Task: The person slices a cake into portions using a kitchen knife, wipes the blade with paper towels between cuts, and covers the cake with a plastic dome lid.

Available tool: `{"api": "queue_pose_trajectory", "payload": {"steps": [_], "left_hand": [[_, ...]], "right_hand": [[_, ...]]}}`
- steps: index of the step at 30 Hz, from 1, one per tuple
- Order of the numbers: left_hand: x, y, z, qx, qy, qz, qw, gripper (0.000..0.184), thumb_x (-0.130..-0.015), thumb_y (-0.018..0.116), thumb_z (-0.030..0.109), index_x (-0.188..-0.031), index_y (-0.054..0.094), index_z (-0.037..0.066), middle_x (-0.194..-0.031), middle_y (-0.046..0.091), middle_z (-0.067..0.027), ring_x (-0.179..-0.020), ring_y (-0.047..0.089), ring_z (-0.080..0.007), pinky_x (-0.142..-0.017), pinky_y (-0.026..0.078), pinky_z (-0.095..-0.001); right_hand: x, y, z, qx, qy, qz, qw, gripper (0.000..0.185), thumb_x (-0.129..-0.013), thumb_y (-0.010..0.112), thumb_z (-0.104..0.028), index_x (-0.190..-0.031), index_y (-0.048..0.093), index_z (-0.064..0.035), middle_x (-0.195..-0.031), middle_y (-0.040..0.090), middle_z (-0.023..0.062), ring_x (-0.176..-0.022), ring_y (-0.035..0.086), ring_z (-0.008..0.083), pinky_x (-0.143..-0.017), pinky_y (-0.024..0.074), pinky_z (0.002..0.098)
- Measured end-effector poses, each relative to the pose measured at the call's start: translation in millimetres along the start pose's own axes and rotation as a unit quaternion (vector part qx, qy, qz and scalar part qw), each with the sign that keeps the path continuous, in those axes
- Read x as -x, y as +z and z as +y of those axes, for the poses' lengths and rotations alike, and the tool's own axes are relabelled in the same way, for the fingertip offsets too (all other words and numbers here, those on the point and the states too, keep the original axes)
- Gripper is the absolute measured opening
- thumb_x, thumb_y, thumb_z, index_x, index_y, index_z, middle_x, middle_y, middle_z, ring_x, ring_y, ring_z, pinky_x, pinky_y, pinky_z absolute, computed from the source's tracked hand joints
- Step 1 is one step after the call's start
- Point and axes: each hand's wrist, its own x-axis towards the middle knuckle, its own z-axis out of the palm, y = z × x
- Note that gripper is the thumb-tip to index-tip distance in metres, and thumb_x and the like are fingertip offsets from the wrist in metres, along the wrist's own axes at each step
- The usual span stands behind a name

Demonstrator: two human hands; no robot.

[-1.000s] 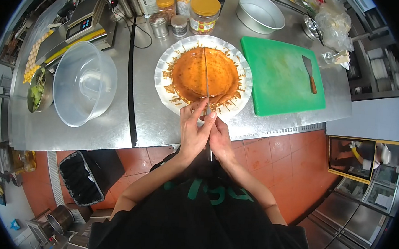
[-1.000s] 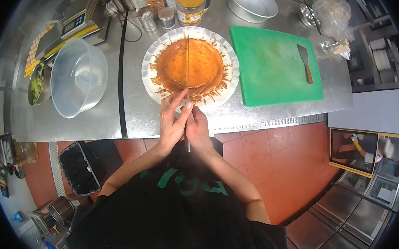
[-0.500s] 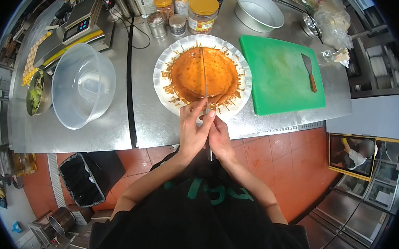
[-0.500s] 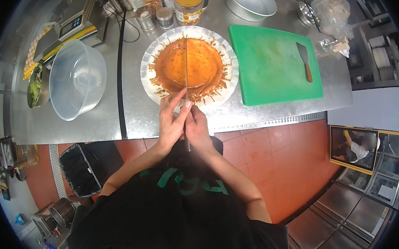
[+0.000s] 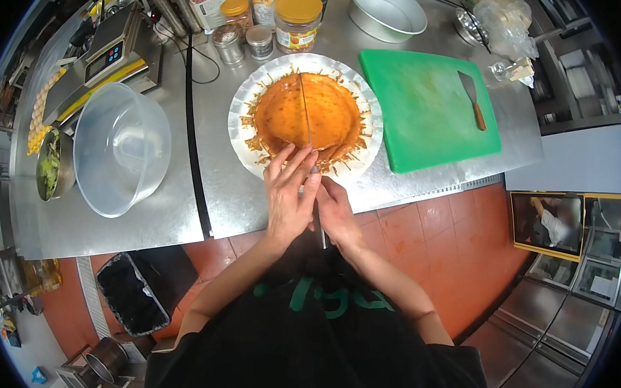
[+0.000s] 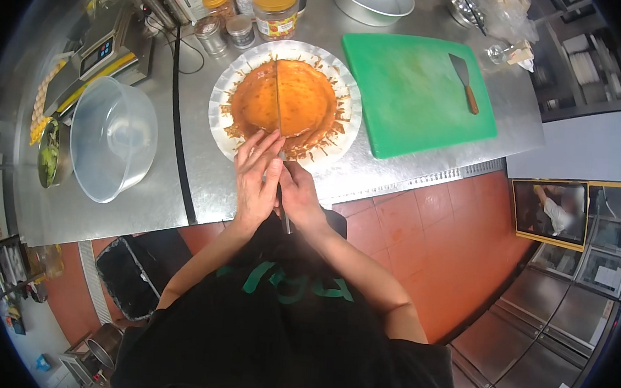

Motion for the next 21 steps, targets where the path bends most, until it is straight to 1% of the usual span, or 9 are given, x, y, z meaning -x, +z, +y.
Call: {"api": "queue_pose_trajectory", "payload": {"steps": [2, 5, 6, 8, 9, 11, 15, 17, 21], "left_hand": [[-1.7, -3.0, -3.6, -0.014, 0.02, -0.004, 1.0, 0.039, -0.093, 0.046, 0.028, -0.111, 0.063, -0.002, -0.123, 0.058, -0.0104, -0.123, 0.04, -0.0311, -0.1, 0.029, -0.0444], [-4.4, -3.7, -9.1, -0.046, 0.068, -0.001, 0.997, 0.038, -0.094, 0.045, 0.027, -0.11, 0.064, -0.002, -0.12, 0.059, -0.0103, -0.122, 0.041, -0.0314, -0.1, 0.028, -0.0465], [-5.6, -3.9, -11.3, -0.045, 0.068, -0.002, 0.997, 0.038, -0.094, 0.045, 0.027, -0.11, 0.064, -0.002, -0.12, 0.059, -0.0103, -0.122, 0.041, -0.0314, -0.1, 0.028, -0.0465], [-7.5, -4.3, -14.8, -0.057, 0.104, -0.004, 0.993, 0.038, -0.094, 0.044, 0.026, -0.109, 0.064, -0.003, -0.119, 0.06, -0.0103, -0.12, 0.043, -0.0313, -0.101, 0.028, -0.0474], [-8.5, -5.1, -15.6, -0.057, 0.105, -0.005, 0.993, 0.038, -0.094, 0.044, 0.026, -0.109, 0.064, -0.003, -0.119, 0.06, -0.0103, -0.12, 0.043, -0.0313, -0.101, 0.028, -0.0474], [-10.5, -6.5, -16.5, -0.067, 0.116, -0.015, 0.991, 0.037, -0.094, 0.044, 0.025, -0.109, 0.064, -0.002, -0.118, 0.061, -0.01, -0.118, 0.045, -0.0309, -0.101, 0.028, -0.0481], [-14.0, -10.1, -17.5, -0.081, 0.124, -0.026, 0.989, 0.035, -0.093, 0.046, 0.025, -0.109, 0.065, -0.001, -0.118, 0.061, -0.0098, -0.115, 0.047, -0.03, -0.101, 0.028, -0.0482], [-17.2, -11.6, -17.3, -0.096, 0.137, -0.024, 0.986, 0.033, -0.093, 0.046, 0.022, -0.105, 0.066, -0.002, -0.115, 0.062, -0.0093, -0.111, 0.05, -0.0295, -0.1, 0.03, -0.0465], [-26.1, -12.7, -17.5, -0.101, 0.145, -0.031, 0.984, 0.031, -0.091, 0.048, 0.02, -0.103, 0.067, -0.001, -0.113, 0.063, -0.0095, -0.107, 0.052, -0.0287, -0.099, 0.032, -0.0474]], "right_hand": [[-1.7, 0.5, 1.5, 0.001, 0.024, 0.009, 1.0, 0.036, -0.097, 0.04, -0.031, -0.096, 0.05, 0.003, -0.055, 0.048, 0.0047, -0.041, 0.046, 0.0123, -0.037, 0.0378, 0.0258], [-3.1, 0.7, 2.9, 0.0, 0.02, 0.006, 1.0, 0.035, -0.098, 0.04, -0.031, -0.096, 0.05, 0.0021, -0.055, 0.047, 0.004, -0.04, 0.045, 0.0121, -0.037, 0.0374, 0.0257], [-3.2, 0.2, 2.1, 0.0, 0.019, 0.007, 1.0, 0.035, -0.098, 0.04, -0.031, -0.096, 0.05, 0.0021, -0.055, 0.047, 0.004, -0.04, 0.045, 0.0121, -0.037, 0.0374, 0.0257], [-2.1, -1.3, -0.6, 0.006, 0.048, 0.0, 0.999, 0.034, -0.097, 0.041, -0.029, -0.105, 0.051, 0.002, -0.062, 0.052, 0.005, -0.044, 0.047, 0.0108, -0.039, 0.0387, 0.0249], [-2.2, 0.1, -2.0, 0.005, 0.048, 0.001, 0.999, 0.034, -0.097, 0.041, -0.029, -0.105, 0.051, 0.002, -0.062, 0.052, 0.005, -0.044, 0.047, 0.0108, -0.039, 0.0387, 0.0249], [-2.3, 2.4, -4.7, -0.005, 0.033, 0.006, 0.999, 0.032, -0.097, 0.04, -0.028, -0.095, 0.049, 0.0022, -0.057, 0.046, 0.0038, -0.042, 0.045, 0.0119, -0.036, 0.0377, 0.0259], [-3.8, 3.6, -6.4, -0.002, 0.042, 0.006, 0.999, 0.03, -0.097, 0.04, -0.026, -0.094, 0.049, 0.0021, -0.06, 0.047, 0.0043, -0.044, 0.046, 0.0118, -0.037, 0.0383, 0.0259], [-5.0, 4.0, -5.1, 0.004, 0.035, 0.007, 0.999, 0.03, -0.097, 0.041, -0.027, -0.092, 0.048, 0.0021, -0.062, 0.047, 0.0045, -0.045, 0.046, 0.012, -0.037, 0.0388, 0.0262], [-9.5, 1.6, -6.0, -0.003, 0.053, 0.002, 0.999, 0.03, -0.097, 0.04, -0.028, -0.098, 0.051, 0.0001, -0.065, 0.05, 0.0035, -0.047, 0.045, 0.0102, -0.04, 0.0393, 0.0253]]}}
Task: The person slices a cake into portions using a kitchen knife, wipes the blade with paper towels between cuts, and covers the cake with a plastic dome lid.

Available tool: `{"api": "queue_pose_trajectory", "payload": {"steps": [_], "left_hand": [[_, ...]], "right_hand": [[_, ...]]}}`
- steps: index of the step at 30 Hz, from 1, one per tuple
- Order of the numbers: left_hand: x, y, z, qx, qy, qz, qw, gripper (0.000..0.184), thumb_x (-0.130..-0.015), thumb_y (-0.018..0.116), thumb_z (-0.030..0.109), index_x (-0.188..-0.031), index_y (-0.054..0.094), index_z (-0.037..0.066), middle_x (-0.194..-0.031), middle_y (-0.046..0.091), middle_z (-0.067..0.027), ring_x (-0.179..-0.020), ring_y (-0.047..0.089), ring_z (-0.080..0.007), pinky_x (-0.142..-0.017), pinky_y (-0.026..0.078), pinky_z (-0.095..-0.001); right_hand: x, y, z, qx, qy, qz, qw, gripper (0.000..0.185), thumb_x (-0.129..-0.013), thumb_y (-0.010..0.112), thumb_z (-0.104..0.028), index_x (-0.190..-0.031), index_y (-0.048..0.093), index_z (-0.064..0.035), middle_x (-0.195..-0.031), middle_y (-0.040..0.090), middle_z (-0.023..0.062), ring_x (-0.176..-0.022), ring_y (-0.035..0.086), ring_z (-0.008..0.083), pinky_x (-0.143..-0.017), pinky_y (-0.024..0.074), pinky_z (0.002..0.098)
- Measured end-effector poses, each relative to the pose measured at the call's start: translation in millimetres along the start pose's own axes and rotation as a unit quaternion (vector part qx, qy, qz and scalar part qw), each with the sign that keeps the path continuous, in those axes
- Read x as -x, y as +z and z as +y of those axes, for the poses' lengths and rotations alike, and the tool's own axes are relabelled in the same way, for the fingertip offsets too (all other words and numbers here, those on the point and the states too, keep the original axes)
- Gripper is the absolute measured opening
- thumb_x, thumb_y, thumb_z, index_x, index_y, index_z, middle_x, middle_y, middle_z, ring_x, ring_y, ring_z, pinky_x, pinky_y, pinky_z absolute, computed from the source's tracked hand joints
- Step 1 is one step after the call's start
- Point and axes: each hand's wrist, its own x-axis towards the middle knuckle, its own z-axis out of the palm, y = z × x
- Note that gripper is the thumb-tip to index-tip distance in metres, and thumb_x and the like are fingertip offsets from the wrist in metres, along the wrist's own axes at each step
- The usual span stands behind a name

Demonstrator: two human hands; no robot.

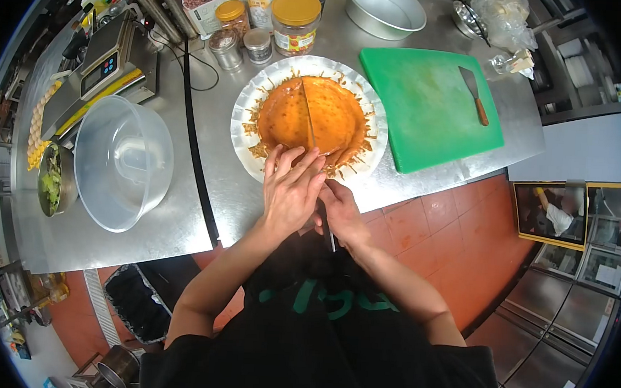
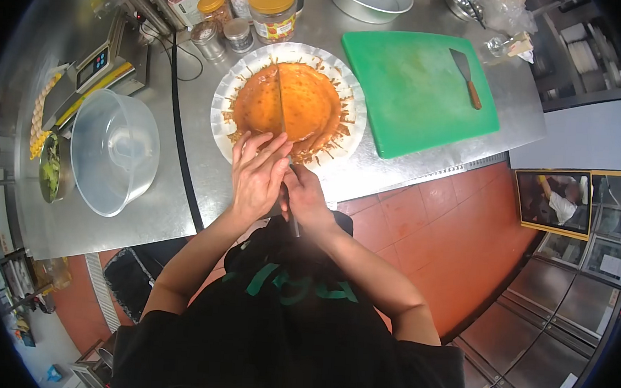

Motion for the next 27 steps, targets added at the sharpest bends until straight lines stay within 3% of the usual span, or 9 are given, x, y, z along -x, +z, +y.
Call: {"api": "queue_pose_trajectory", "payload": {"steps": [11, 14, 19, 21, 22, 24, 25, 26, 27], "left_hand": [[-12.1, 12.8, -17.4, 0.001, 0.062, -0.007, 0.998, 0.027, -0.088, 0.055, 0.02, -0.088, 0.066, -0.004, -0.1, 0.066, -0.0168, -0.088, 0.056, -0.0257, -0.096, 0.035, -0.0461], [-9.9, 12.1, -20.9, 0.001, 0.063, -0.013, 0.998, 0.028, -0.088, 0.055, 0.02, -0.092, 0.066, -0.005, -0.1, 0.065, -0.0176, -0.088, 0.056, -0.0267, -0.096, 0.035, -0.0466], [2.6, -7.5, -23.8, 0.037, 0.03, -0.011, 0.999, 0.027, -0.088, 0.056, 0.021, -0.1, 0.065, -0.002, -0.104, 0.064, -0.0192, -0.094, 0.056, -0.0288, -0.096, 0.035, -0.0484], [26.9, -9.2, -27.1, 0.062, -0.138, 0.113, 0.982, 0.031, -0.083, 0.063, 0.019, -0.108, 0.062, 0.0, -0.101, 0.063, -0.0197, -0.101, 0.055, -0.0304, -0.092, 0.039, -0.0484], [41.2, -4.6, -35.4, 0.066, -0.135, 0.111, 0.982, 0.031, -0.083, 0.063, 0.019, -0.108, 0.062, 0.0, -0.101, 0.063, -0.0197, -0.101, 0.055, -0.0304, -0.092, 0.039, -0.0484], [71.1, 10.5, -55.0, 0.051, -0.297, 0.187, 0.935, 0.043, -0.08, 0.07, 0.018, -0.113, 0.054, -0.004, -0.093, 0.061, -0.0216, -0.089, 0.061, -0.0282, -0.074, 0.052, -0.0419], [76.7, 13.0, -60.8, 0.055, -0.296, 0.186, 0.935, 0.043, -0.08, 0.07, 0.018, -0.113, 0.054, -0.004, -0.093, 0.061, -0.0216, -0.089, 0.061, -0.0282, -0.074, 0.052, -0.0419], [81.6, 14.9, -66.3, 0.197, -0.438, 0.18, 0.858, 0.049, -0.079, 0.071, 0.021, -0.114, 0.049, -0.005, -0.092, 0.06, -0.0209, -0.079, 0.063, -0.027, -0.064, 0.053, -0.0383], [82.1, 13.4, -67.8, 0.329, -0.559, 0.167, 0.742, 0.055, -0.079, 0.072, 0.024, -0.115, 0.044, -0.007, -0.092, 0.058, -0.0201, -0.07, 0.065, -0.0258, -0.055, 0.055, -0.0348]], "right_hand": [[-10.6, 4.6, -10.9, -0.022, 0.097, 0.023, 0.995, 0.033, -0.097, 0.041, -0.03, -0.098, 0.052, 0.0013, -0.065, 0.049, 0.0042, -0.046, 0.044, 0.0103, -0.038, 0.0396, 0.0257], [-20.6, 0.1, 4.2, -0.021, 0.064, 0.004, 0.998, 0.034, -0.097, 0.042, -0.031, -0.097, 0.052, 0.0007, -0.063, 0.049, 0.0036, -0.046, 0.044, 0.0101, -0.038, 0.0395, 0.0257], [-11.8, 9.7, -16.2, -0.03, 0.092, 0.034, 0.995, 0.034, -0.096, 0.044, -0.033, -0.1, 0.052, 0.0001, -0.064, 0.047, 0.0041, -0.044, 0.043, 0.0122, -0.038, 0.0392, 0.0286], [-11.1, 11.1, -17.1, -0.047, 0.098, 0.044, 0.993, 0.033, -0.095, 0.047, -0.032, -0.099, 0.051, 0.0005, -0.07, 0.049, 0.0044, -0.045, 0.043, 0.0105, -0.038, 0.0381, 0.0269], [-12.0, 10.3, -13.9, -0.038, 0.093, 0.043, 0.994, 0.035, -0.094, 0.049, -0.033, -0.102, 0.05, 0.0015, -0.07, 0.049, 0.0045, -0.045, 0.043, 0.0108, -0.038, 0.0393, 0.0277], [-10.9, 8.7, -10.9, -0.026, 0.089, 0.045, 0.995, 0.038, -0.093, 0.051, -0.034, -0.104, 0.05, 0.0025, -0.07, 0.049, 0.0046, -0.046, 0.044, 0.011, -0.038, 0.0405, 0.0285], [-10.0, 8.0, -11.3, 0.005, 0.078, 0.061, 0.995, 0.042, -0.091, 0.054, -0.035, -0.108, 0.049, 0.0035, -0.069, 0.051, 0.0054, -0.048, 0.048, 0.0114, -0.039, 0.0424, 0.0297], [-7.9, 7.9, -11.0, 0.036, 0.068, 0.077, 0.994, 0.047, -0.09, 0.058, -0.036, -0.111, 0.047, 0.0045, -0.068, 0.053, 0.0063, -0.05, 0.053, 0.0118, -0.04, 0.0443, 0.0309], [-4.0, 8.6, -10.2, 0.037, 0.068, 0.077, 0.994, 0.047, -0.09, 0.058, -0.036, -0.111, 0.047, 0.0045, -0.068, 0.053, 0.0063, -0.05, 0.053, 0.0118, -0.04, 0.0443, 0.0309]]}}
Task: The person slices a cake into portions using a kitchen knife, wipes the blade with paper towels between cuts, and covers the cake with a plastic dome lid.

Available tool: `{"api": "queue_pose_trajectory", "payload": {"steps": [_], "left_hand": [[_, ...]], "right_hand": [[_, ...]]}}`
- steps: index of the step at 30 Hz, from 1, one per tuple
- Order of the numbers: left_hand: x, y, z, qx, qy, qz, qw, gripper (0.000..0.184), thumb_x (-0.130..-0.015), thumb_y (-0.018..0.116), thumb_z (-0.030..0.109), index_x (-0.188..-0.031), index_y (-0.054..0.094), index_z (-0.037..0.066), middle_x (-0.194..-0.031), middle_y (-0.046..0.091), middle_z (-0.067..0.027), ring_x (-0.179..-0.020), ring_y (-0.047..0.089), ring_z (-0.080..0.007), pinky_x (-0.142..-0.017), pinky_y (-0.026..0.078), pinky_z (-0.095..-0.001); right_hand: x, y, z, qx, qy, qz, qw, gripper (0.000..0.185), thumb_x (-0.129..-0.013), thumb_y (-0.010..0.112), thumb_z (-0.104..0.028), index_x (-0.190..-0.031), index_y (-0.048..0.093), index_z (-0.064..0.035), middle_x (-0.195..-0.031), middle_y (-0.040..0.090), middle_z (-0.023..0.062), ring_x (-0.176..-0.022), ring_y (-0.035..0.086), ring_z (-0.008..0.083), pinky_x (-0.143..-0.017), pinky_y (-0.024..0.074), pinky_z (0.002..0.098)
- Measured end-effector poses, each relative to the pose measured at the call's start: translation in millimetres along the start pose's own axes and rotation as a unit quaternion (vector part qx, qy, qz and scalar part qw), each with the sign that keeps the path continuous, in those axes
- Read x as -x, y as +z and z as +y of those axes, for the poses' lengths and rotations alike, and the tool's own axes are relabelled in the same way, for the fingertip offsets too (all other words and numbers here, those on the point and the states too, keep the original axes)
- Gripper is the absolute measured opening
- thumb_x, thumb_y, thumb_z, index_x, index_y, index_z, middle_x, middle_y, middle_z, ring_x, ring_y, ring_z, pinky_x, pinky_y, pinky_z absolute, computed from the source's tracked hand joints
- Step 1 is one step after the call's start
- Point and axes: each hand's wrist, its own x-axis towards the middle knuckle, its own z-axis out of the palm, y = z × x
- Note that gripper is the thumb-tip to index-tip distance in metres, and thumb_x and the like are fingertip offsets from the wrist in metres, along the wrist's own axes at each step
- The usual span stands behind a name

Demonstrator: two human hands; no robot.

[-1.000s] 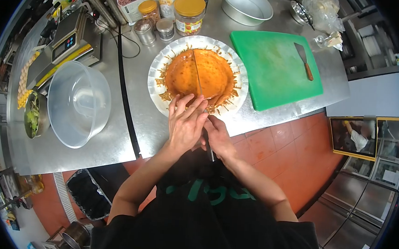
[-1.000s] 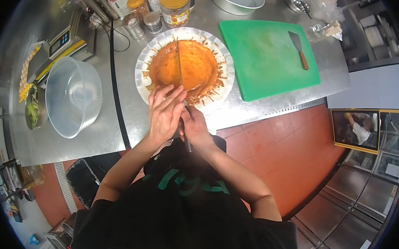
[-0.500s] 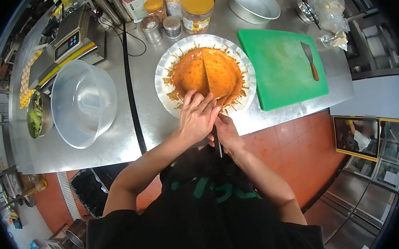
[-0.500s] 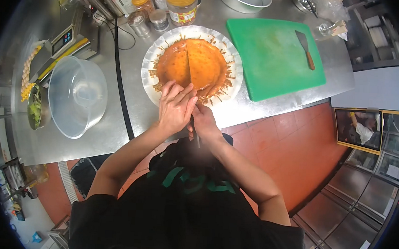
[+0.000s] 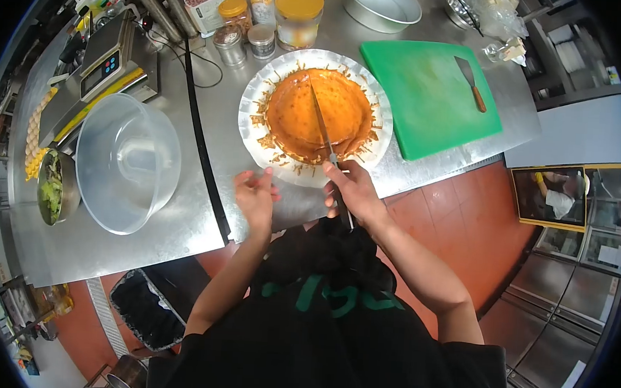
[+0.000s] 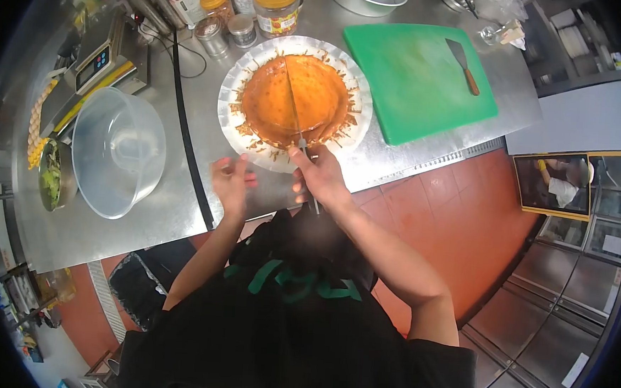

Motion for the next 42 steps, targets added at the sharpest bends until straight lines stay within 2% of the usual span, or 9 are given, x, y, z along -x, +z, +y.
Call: {"api": "queue_pose_trajectory", "payload": {"steps": [2, 3, 5, 8, 22, 26, 32, 40, 42], "left_hand": [[-1.1, 3.4, 1.5, 0.013, -0.04, -0.045, 0.998, 0.054, -0.079, 0.072, 0.022, -0.112, 0.042, -0.008, -0.088, 0.059, -0.0208, -0.06, 0.064, -0.0247, -0.048, 0.054, -0.0329], [-1.1, 6.4, 2.9, 0.024, -0.081, -0.092, 0.992, 0.052, -0.08, 0.072, 0.02, -0.11, 0.04, -0.008, -0.084, 0.06, -0.0215, -0.051, 0.063, -0.0235, -0.041, 0.053, -0.031], [-2.1, 12.1, 2.6, 0.023, -0.108, -0.108, 0.988, 0.053, -0.079, 0.073, 0.019, -0.109, 0.04, -0.008, -0.082, 0.06, -0.0214, -0.053, 0.064, -0.0262, -0.043, 0.054, -0.0337], [-5.6, 17.3, -5.9, 0.031, -0.145, -0.128, 0.981, 0.052, -0.079, 0.073, 0.017, -0.107, 0.037, -0.008, -0.081, 0.059, -0.0224, -0.056, 0.065, -0.031, -0.046, 0.056, -0.0382], [-15.9, 19.4, -22.1, 0.096, -0.139, -0.12, 0.978, 0.043, -0.083, 0.061, 0.002, -0.111, 0.031, -0.01, -0.092, 0.058, -0.027, -0.073, 0.066, -0.0371, -0.061, 0.058, -0.0439], [-15.7, 25.1, -26.0, 0.121, -0.133, -0.092, 0.98, 0.042, -0.08, 0.062, -0.004, -0.112, 0.035, -0.009, -0.088, 0.059, -0.0229, -0.066, 0.065, -0.0304, -0.056, 0.059, -0.0382], [-9.9, 31.3, -14.7, 0.08, -0.113, -0.06, 0.989, 0.04, -0.079, 0.061, -0.006, -0.111, 0.037, -0.008, -0.088, 0.058, -0.0204, -0.065, 0.063, -0.0251, -0.056, 0.059, -0.0347], [-9.4, 18.7, -26.2, 0.114, -0.127, -0.061, 0.983, 0.042, -0.077, 0.066, -0.003, -0.111, 0.042, -0.005, -0.085, 0.056, -0.0155, -0.063, 0.061, -0.0237, -0.055, 0.057, -0.0344], [1.0, 3.2, -10.7, -0.134, 0.214, 0.001, 0.968, 0.053, -0.07, 0.074, 0.002, -0.116, 0.047, 0.001, -0.096, 0.055, -0.0151, -0.081, 0.061, -0.0286, -0.071, 0.053, -0.0439]], "right_hand": [[7.0, 1.3, 2.3, 0.18, -0.086, 0.029, 0.98, 0.056, -0.086, 0.062, -0.035, -0.116, 0.043, 0.0079, -0.069, 0.059, 0.0142, -0.061, 0.063, 0.024, -0.051, 0.0507, 0.0378], [5.7, 1.0, 7.0, 0.178, -0.087, 0.03, 0.98, 0.056, -0.086, 0.062, -0.035, -0.116, 0.043, 0.0079, -0.069, 0.059, 0.0142, -0.061, 0.063, 0.024, -0.051, 0.0507, 0.0378], [0.6, -1.4, 19.3, 0.339, -0.213, 0.075, 0.913, 0.054, -0.083, 0.064, -0.029, -0.113, 0.043, 0.0095, -0.074, 0.062, 0.0239, -0.074, 0.065, 0.0372, -0.065, 0.0514, 0.0433], [10.8, 3.2, 8.2, 0.428, -0.208, 0.091, 0.875, 0.046, -0.083, 0.061, -0.022, -0.109, 0.043, 0.0107, -0.078, 0.062, 0.0287, -0.081, 0.061, 0.0447, -0.076, 0.0487, 0.0465], [2.0, 15.5, 21.1, 0.561, -0.163, 0.113, 0.804, 0.033, -0.089, 0.042, -0.012, -0.11, 0.038, 0.0132, -0.077, 0.062, 0.0275, -0.076, 0.062, 0.0434, -0.07, 0.0491, 0.0491], [-13.5, 13.5, 45.0, 0.602, -0.145, 0.107, 0.778, 0.032, -0.09, 0.041, -0.013, -0.11, 0.036, 0.0118, -0.08, 0.063, 0.0272, -0.077, 0.062, 0.0441, -0.071, 0.0496, 0.0492], [-37.3, 12.4, 70.1, 0.545, -0.076, 0.118, 0.827, 0.033, -0.093, 0.037, -0.018, -0.112, 0.038, 0.0091, -0.083, 0.063, 0.0285, -0.082, 0.061, 0.0457, -0.074, 0.0485, 0.0511], [-57.3, 2.3, 92.5, 0.497, -0.08, 0.122, 0.855, 0.039, -0.095, 0.033, -0.023, -0.114, 0.038, 0.0103, -0.087, 0.062, 0.0307, -0.085, 0.06, 0.0458, -0.076, 0.0486, 0.0505], [-56.5, 1.2, 89.7, 0.489, -0.087, 0.13, 0.858, 0.038, -0.095, 0.033, -0.022, -0.115, 0.038, 0.011, -0.086, 0.062, 0.0307, -0.085, 0.06, 0.0456, -0.076, 0.0489, 0.0504]]}}
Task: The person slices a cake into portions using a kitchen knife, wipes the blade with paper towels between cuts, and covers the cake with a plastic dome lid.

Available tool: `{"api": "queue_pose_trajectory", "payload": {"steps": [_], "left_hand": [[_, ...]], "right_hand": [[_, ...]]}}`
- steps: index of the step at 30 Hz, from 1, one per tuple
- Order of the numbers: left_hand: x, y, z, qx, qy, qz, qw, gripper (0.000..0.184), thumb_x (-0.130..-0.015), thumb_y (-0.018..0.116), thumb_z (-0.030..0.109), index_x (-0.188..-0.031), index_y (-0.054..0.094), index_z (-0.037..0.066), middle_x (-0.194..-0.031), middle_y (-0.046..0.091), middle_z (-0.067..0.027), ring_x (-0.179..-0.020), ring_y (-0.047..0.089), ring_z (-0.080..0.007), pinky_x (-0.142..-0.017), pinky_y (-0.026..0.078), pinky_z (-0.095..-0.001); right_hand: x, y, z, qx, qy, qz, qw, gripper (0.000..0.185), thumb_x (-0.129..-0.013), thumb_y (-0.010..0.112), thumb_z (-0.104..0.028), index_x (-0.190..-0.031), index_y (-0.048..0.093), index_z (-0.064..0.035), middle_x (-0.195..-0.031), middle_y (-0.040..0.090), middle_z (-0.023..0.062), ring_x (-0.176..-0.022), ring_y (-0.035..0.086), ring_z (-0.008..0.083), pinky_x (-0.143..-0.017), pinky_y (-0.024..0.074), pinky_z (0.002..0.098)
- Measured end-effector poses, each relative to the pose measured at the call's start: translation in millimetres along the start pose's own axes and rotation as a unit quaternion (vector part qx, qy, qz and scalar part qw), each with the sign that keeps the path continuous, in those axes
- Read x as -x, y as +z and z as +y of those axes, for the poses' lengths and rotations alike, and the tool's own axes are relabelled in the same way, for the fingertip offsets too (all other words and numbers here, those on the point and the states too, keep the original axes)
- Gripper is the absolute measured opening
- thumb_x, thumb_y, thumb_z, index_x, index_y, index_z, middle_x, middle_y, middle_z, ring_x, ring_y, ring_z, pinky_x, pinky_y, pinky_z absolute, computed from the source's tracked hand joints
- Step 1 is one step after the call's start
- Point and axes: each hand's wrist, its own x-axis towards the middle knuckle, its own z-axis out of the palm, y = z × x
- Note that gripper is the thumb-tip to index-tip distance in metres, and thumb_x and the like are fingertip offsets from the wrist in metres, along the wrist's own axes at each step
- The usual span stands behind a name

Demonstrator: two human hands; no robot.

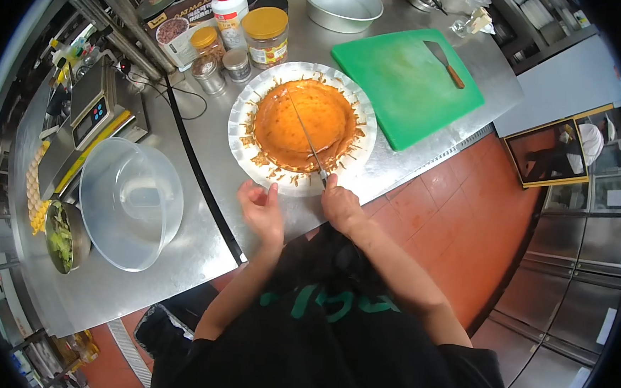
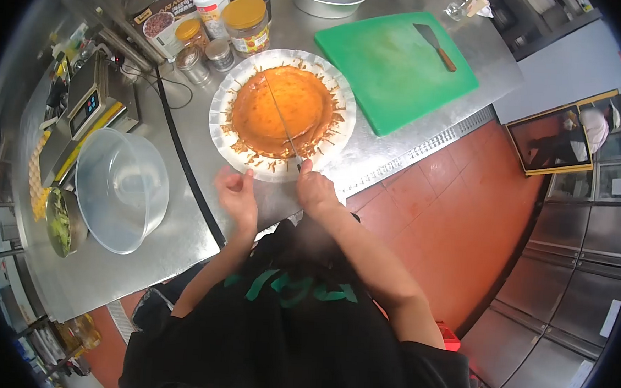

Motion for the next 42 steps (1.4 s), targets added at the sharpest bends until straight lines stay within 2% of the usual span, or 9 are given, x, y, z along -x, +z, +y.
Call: {"api": "queue_pose_trajectory", "payload": {"steps": [1, 3, 6, 29, 32, 35, 36, 37, 42], "left_hand": [[-2.4, -4.9, 13.0, -0.003, 0.0, -0.002, 1.0, 0.053, -0.07, 0.074, 0.002, -0.116, 0.047, 0.001, -0.096, 0.055, -0.0151, -0.081, 0.061, -0.0286, -0.071, 0.053, -0.0439], [-10.0, -9.9, 38.9, -0.165, 0.318, -0.076, 0.93, 0.07, -0.063, 0.079, 0.009, -0.125, 0.049, 0.01, -0.12, 0.048, -0.0152, -0.115, 0.047, -0.0338, -0.094, 0.037, -0.0546], [-27.3, 1.8, 59.2, -0.25, 0.432, -0.199, 0.843, 0.079, -0.06, 0.08, 0.014, -0.132, 0.047, 0.015, -0.14, 0.033, -0.0173, -0.134, 0.023, -0.036, -0.106, 0.02, -0.0568], [-21.2, 56.7, 63.0, -0.328, 0.474, -0.247, 0.779, 0.093, -0.057, 0.08, 0.013, -0.139, 0.037, 0.017, -0.146, 0.025, -0.0159, -0.136, 0.021, -0.0324, -0.108, 0.014, -0.0557], [-11.0, 43.9, 58.8, -0.299, 0.502, -0.196, 0.787, 0.082, -0.058, 0.082, 0.019, -0.131, 0.045, 0.012, -0.133, 0.042, -0.0167, -0.127, 0.034, -0.0333, -0.106, 0.023, -0.0558], [9.5, 9.5, 32.5, -0.211, 0.3, -0.154, 0.918, 0.053, -0.069, 0.079, 0.028, -0.111, 0.056, 0.004, -0.104, 0.057, -0.0144, -0.099, 0.054, -0.0298, -0.09, 0.044, -0.0474], [12.7, 2.5, 33.1, -0.095, -0.085, -0.208, 0.97, 0.045, -0.075, 0.075, 0.033, -0.102, 0.057, 0.003, -0.092, 0.057, -0.012, -0.086, 0.056, -0.0263, -0.079, 0.048, -0.0423], [15.1, -1.9, 32.8, 0.037, -0.459, -0.223, 0.859, 0.042, -0.08, 0.071, 0.039, -0.094, 0.058, 0.001, -0.081, 0.058, -0.0096, -0.072, 0.057, -0.0228, -0.067, 0.052, -0.0372], [1.8, 20.2, 3.5, 0.184, -0.431, -0.329, 0.819, 0.041, -0.085, 0.064, 0.038, -0.098, 0.056, 0.0, -0.085, 0.058, -0.0095, -0.076, 0.059, -0.0222, -0.071, 0.053, -0.0372]], "right_hand": [[9.7, -12.8, -10.6, 0.049, -0.025, -0.011, 0.998, 0.036, -0.095, 0.032, -0.017, -0.116, 0.038, 0.0117, -0.089, 0.062, 0.0297, -0.087, 0.061, 0.0436, -0.075, 0.0504, 0.0477], [16.5, -18.5, -16.1, 0.096, -0.049, -0.027, 0.994, 0.034, -0.096, 0.03, -0.013, -0.117, 0.037, 0.0123, -0.093, 0.063, 0.0288, -0.089, 0.062, 0.0416, -0.075, 0.0519, 0.045], [14.2, -18.2, -12.7, 0.101, -0.06, -0.021, 0.993, 0.031, -0.094, 0.034, -0.008, -0.117, 0.037, 0.0113, -0.091, 0.063, 0.0278, -0.085, 0.064, 0.04, -0.071, 0.053, 0.044], [10.5, -29.7, 12.5, 0.022, -0.139, 0.004, 0.99, 0.023, -0.088, 0.037, -0.003, -0.107, 0.041, 0.0097, -0.084, 0.064, 0.0271, -0.078, 0.064, 0.0403, -0.068, 0.0522, 0.0455], [9.9, -29.3, 11.5, 0.02, -0.13, -0.002, 0.991, 0.024, -0.088, 0.038, -0.004, -0.107, 0.041, 0.0099, -0.083, 0.064, 0.027, -0.078, 0.064, 0.0404, -0.068, 0.0522, 0.0454], [9.5, -29.8, 7.5, 0.01, -0.102, -0.017, 0.995, 0.021, -0.091, 0.034, -0.007, -0.106, 0.04, 0.0068, -0.088, 0.063, 0.0289, -0.084, 0.064, 0.0404, -0.073, 0.0513, 0.0462], [11.1, -28.1, 7.3, 0.006, -0.098, -0.018, 0.995, 0.021, -0.091, 0.034, -0.007, -0.106, 0.04, 0.0068, -0.088, 0.063, 0.0289, -0.084, 0.064, 0.0404, -0.073, 0.0513, 0.0462], [11.6, -27.8, 8.0, 0.008, -0.102, -0.013, 0.995, 0.023, -0.089, 0.036, -0.006, -0.107, 0.04, 0.0077, -0.087, 0.063, 0.0286, -0.082, 0.064, 0.0404, -0.071, 0.0515, 0.046], [10.8, -29.0, 5.4, 0.047, -0.092, -0.016, 0.994, 0.027, -0.088, 0.038, -0.006, -0.111, 0.039, 0.0088, -0.087, 0.063, 0.0284, -0.083, 0.064, 0.0407, -0.071, 0.0515, 0.0461]]}}
